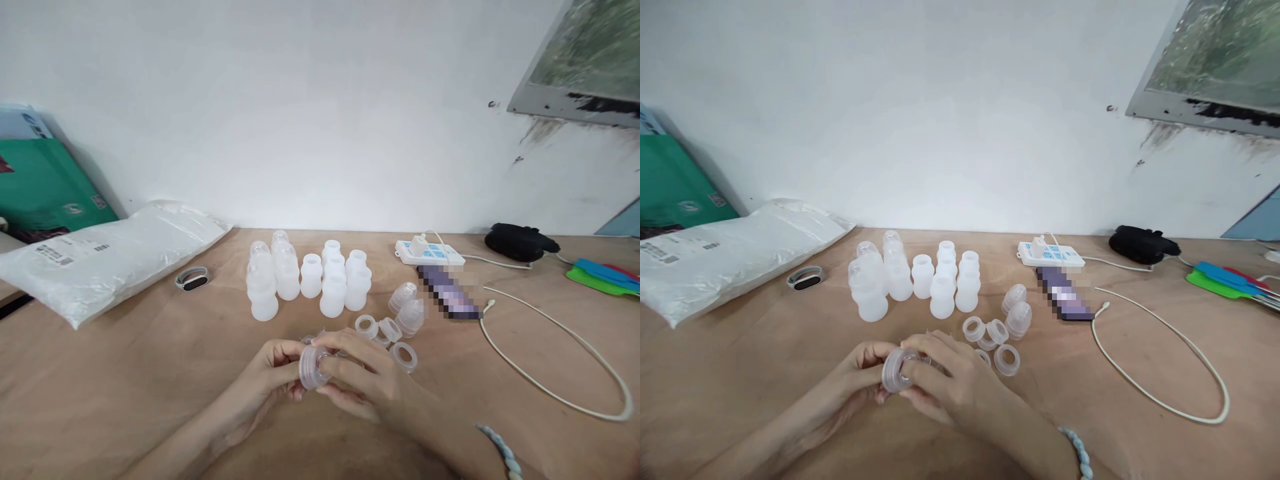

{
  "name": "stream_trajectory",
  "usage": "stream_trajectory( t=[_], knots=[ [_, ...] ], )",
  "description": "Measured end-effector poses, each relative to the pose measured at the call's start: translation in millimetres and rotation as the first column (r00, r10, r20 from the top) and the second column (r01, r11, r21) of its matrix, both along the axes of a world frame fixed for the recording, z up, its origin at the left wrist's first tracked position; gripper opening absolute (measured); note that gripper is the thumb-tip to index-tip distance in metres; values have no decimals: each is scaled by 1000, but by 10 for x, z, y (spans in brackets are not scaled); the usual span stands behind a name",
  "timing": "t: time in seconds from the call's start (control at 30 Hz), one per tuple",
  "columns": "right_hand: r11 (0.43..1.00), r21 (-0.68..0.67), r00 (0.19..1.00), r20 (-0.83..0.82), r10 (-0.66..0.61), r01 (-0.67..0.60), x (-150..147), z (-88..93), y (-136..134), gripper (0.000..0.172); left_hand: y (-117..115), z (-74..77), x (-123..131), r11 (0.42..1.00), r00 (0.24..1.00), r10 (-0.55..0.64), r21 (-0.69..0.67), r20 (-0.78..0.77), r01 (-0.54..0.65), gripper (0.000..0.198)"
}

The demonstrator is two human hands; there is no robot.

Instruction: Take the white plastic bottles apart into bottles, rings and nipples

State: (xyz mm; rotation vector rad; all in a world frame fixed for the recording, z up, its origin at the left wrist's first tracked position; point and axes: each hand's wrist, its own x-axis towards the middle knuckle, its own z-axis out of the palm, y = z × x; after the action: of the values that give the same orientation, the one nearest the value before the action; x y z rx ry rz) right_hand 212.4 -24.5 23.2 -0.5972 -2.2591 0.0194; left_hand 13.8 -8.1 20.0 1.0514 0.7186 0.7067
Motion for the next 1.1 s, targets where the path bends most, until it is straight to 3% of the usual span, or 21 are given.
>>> stream_trajectory(
  t=[0.17,0.4,0.5,0.63,0.9,1.03,1.1],
  knots=[
    [1000,1,999,47,-14,14,6,18,-1,11,13,-47,-19,999,1000,-14,-49,2,15,32],
    [1000,6,1000,-14,16,-16,-37,1,-12,20,-10,87,-4,997,995,-51,45,-87,55,26],
    [997,-67,998,-56,19,-23,-41,-7,-23,32,-18,112,-2,993,993,-81,84,-88,88,27],
    [970,-223,983,-174,57,-95,-17,7,-22,31,-19,112,-11,985,990,-116,117,-86,125,29],
    [801,-536,903,-430,14,-268,-24,49,6,30,7,65,-63,974,982,-180,131,-58,186,32],
    [640,-609,792,-611,-2,-468,53,-2,104,35,16,50,-86,977,984,-172,122,-50,177,34],
    [629,-614,745,-662,-81,-477,155,2,180,35,29,52,-92,978,986,-144,139,-78,154,35]
  ],
)
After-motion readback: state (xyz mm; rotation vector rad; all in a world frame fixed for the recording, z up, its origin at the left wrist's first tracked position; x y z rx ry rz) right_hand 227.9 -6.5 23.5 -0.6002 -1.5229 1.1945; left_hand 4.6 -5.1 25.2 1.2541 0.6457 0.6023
